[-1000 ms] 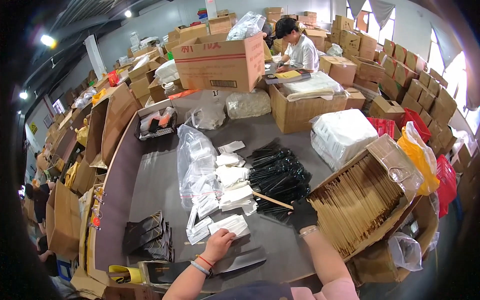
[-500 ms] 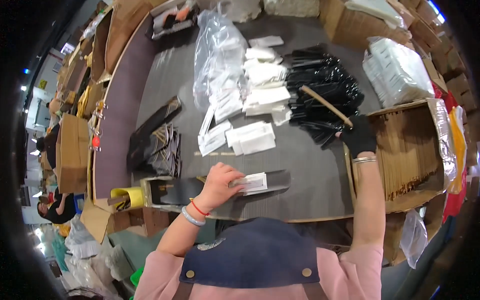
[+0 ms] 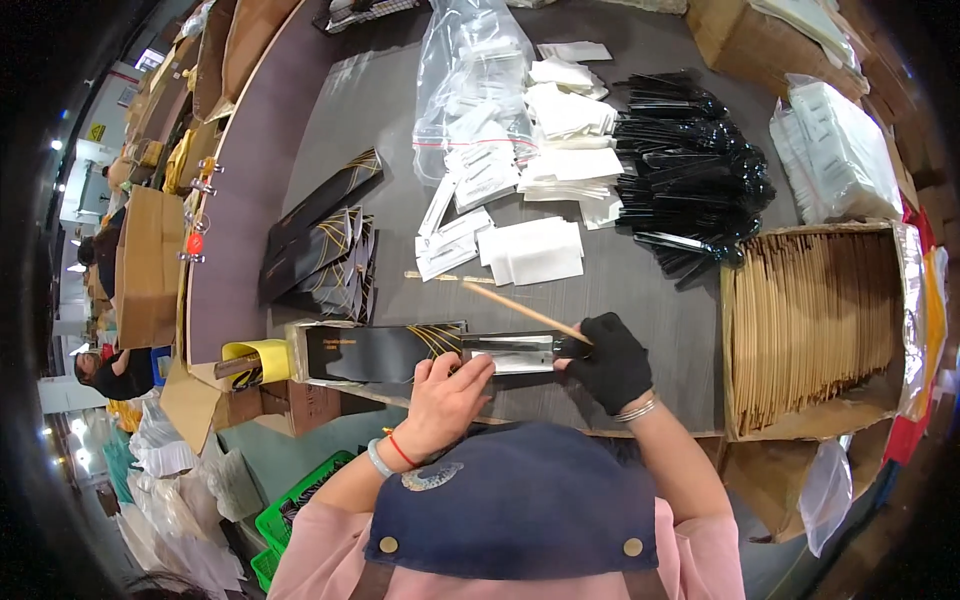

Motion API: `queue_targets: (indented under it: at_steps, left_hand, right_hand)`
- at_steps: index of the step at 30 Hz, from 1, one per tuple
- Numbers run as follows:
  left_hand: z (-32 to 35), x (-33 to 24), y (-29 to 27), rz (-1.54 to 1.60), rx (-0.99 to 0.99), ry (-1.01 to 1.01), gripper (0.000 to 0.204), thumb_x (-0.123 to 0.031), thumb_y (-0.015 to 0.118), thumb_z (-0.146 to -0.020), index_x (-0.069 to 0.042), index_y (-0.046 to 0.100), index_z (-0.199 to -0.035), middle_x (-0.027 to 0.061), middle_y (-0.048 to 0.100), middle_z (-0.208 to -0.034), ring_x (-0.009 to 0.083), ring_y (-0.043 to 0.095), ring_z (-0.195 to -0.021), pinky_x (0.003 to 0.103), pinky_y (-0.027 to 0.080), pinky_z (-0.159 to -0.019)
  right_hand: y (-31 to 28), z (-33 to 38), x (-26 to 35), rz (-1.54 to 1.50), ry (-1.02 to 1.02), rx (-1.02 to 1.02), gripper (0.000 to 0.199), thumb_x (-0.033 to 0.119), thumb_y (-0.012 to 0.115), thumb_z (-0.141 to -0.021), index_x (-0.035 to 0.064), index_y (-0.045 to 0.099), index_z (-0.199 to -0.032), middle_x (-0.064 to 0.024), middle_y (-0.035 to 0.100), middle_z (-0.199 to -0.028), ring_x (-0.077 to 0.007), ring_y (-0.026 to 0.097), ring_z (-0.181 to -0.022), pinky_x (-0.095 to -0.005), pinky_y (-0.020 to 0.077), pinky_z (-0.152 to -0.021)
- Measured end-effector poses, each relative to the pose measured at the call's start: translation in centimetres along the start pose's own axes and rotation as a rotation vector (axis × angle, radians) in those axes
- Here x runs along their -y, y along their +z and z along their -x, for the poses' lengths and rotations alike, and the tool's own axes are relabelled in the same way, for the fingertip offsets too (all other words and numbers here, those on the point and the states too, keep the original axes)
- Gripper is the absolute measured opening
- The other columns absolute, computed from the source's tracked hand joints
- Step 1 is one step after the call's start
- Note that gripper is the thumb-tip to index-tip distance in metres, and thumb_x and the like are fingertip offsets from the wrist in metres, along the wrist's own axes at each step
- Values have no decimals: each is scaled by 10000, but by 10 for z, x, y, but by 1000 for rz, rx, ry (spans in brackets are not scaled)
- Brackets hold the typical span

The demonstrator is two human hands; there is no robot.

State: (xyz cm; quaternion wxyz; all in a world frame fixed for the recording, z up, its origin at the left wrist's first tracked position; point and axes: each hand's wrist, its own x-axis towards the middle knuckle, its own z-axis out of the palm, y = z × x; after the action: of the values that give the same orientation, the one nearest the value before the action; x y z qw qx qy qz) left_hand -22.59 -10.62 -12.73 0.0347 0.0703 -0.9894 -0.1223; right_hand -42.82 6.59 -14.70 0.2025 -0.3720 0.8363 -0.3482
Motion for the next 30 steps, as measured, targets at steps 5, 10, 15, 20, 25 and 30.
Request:
queue_targets:
  at_steps: [5,10,15,20,25,30]
  left_hand:
    - [16,28,-23,91,-74,-105,591,-221,801,-652,-105,606,-1198,16,525,-1306,283,477,-1124,430,371,-940]
    - [-2,49,-26,142,-10,-161,701,-247,845,-604,-63,577,-1226,98,501,-1319,337,429,-1208,492,333,-1033]
    - [-26,28,-6,217,-16,-80,752,-252,857,-569,-62,561,-1233,83,509,-1277,318,449,-1164,465,342,-1020]
    - [-29,23,-9,166,53,-54,783,-222,852,-569,-74,530,-1267,84,495,-1275,305,453,-1155,452,352,-1004]
    - [-45,17,0,176,16,-23,756,-205,837,-580,-108,537,-1266,85,503,-1226,298,466,-1110,437,370,-965]
    - [-56,17,-17,-18,82,137,532,-158,762,-622,-176,613,-1132,89,520,-1081,298,495,-1001,409,415,-854]
  right_hand:
    - [-10,-2,1,161,-222,92,461,287,774,-735,169,652,-1164,-75,603,-932,-264,599,-817,-376,511,-712]
    - [-12,0,-12,428,-397,144,323,169,701,-787,169,674,-1110,-48,606,-860,-243,594,-795,-377,495,-663]
    - [34,-10,10,-18,-422,140,215,98,691,-794,95,676,-1009,-97,660,-872,-277,615,-766,-390,507,-675]
    - [11,0,-13,-51,-272,-4,85,95,723,-778,55,678,-838,-98,649,-852,-272,633,-813,-338,519,-736]
    - [45,-5,34,-349,-59,184,302,186,730,-766,40,581,-985,-139,587,-961,-331,586,-877,-405,478,-768]
    - [11,-12,28,250,-413,-52,597,427,797,-647,106,598,-1109,-90,588,-1042,-289,551,-1008,-456,401,-895]
